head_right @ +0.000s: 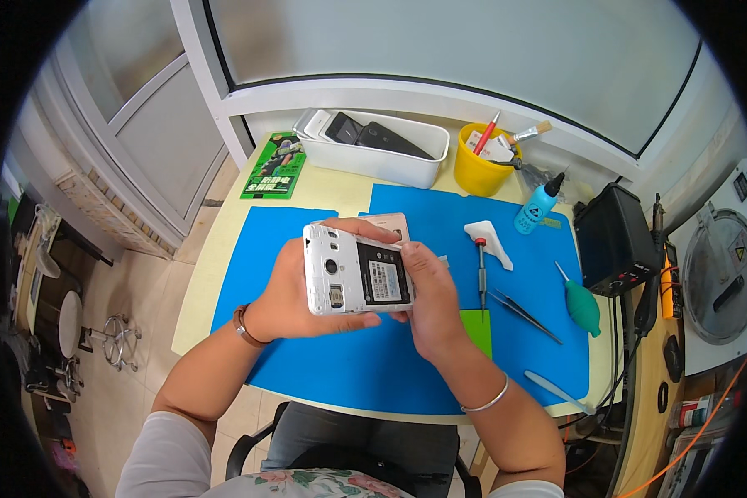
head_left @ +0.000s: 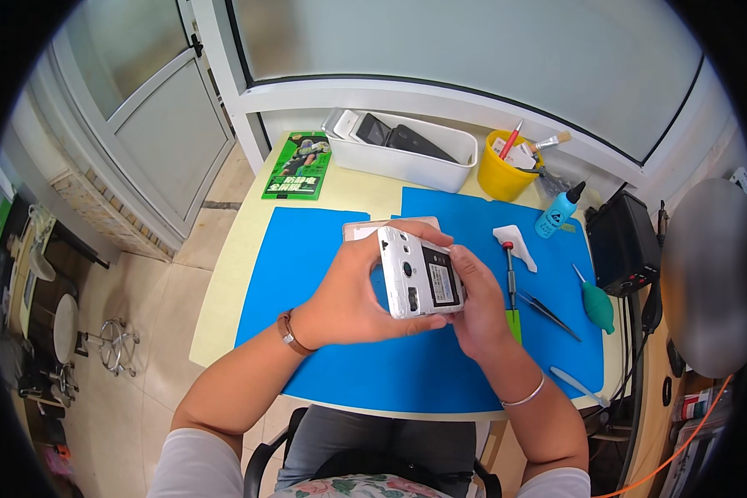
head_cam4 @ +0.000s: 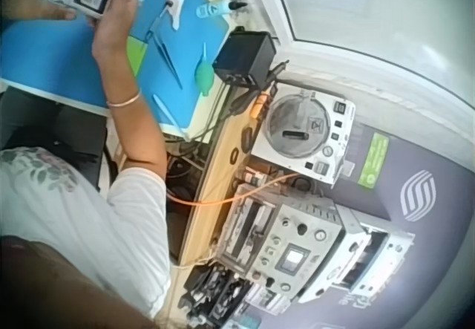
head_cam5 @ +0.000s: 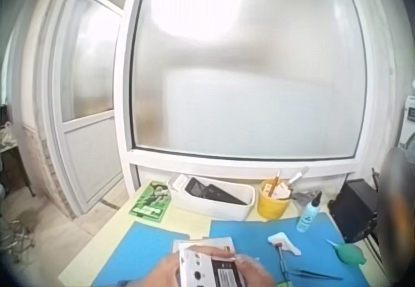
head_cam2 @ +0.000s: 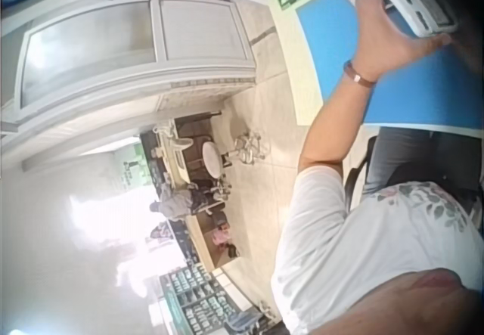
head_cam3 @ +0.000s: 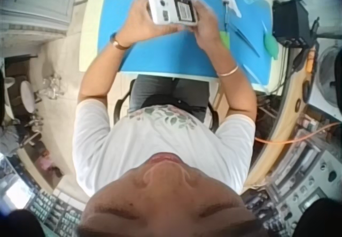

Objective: The person uses a screwdriver to remove screws from a white smartphone and then uses a prying tool to separate the back cover. The person continues to pry and lift the back cover while holding the phone, then sets the cover aside.

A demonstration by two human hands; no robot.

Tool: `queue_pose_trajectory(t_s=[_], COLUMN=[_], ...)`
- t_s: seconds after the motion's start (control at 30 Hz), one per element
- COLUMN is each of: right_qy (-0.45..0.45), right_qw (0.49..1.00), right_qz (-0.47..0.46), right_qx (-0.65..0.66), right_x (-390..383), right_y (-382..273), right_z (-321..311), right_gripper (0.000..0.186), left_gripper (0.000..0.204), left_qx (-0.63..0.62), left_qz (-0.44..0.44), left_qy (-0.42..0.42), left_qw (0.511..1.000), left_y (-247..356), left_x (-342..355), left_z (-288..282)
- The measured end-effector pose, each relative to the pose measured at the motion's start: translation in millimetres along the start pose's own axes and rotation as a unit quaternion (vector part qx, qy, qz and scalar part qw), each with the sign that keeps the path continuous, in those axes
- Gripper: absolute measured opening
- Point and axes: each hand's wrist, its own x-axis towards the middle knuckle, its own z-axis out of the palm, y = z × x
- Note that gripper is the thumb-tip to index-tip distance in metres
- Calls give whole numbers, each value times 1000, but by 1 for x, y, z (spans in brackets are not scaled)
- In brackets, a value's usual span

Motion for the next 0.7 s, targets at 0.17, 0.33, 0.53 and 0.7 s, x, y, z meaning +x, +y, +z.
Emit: queue_pose_trajectory(t_s=[0.17,0.33,0.53,0.7], right_qy=[-53,-77,-87,-52], right_qw=[996,993,994,997], right_qz=[-45,-34,-4,-43], right_qx=[-64,-88,-62,-31], right_x=[6,4,-3,1], right_y=[8,9,2,5], right_z=[-3,0,0,-4], right_gripper=[45,54,40,31], left_gripper=[82,77,73,83], left_qx=[5,-15,-23,-8], left_qz=[8,19,20,15], left_qy=[9,27,45,27], left_qw=[1000,999,999,999], left_y=[-3,-2,-5,-6], left_x=[-4,-3,-6,-3], left_z=[-2,-2,0,-2])
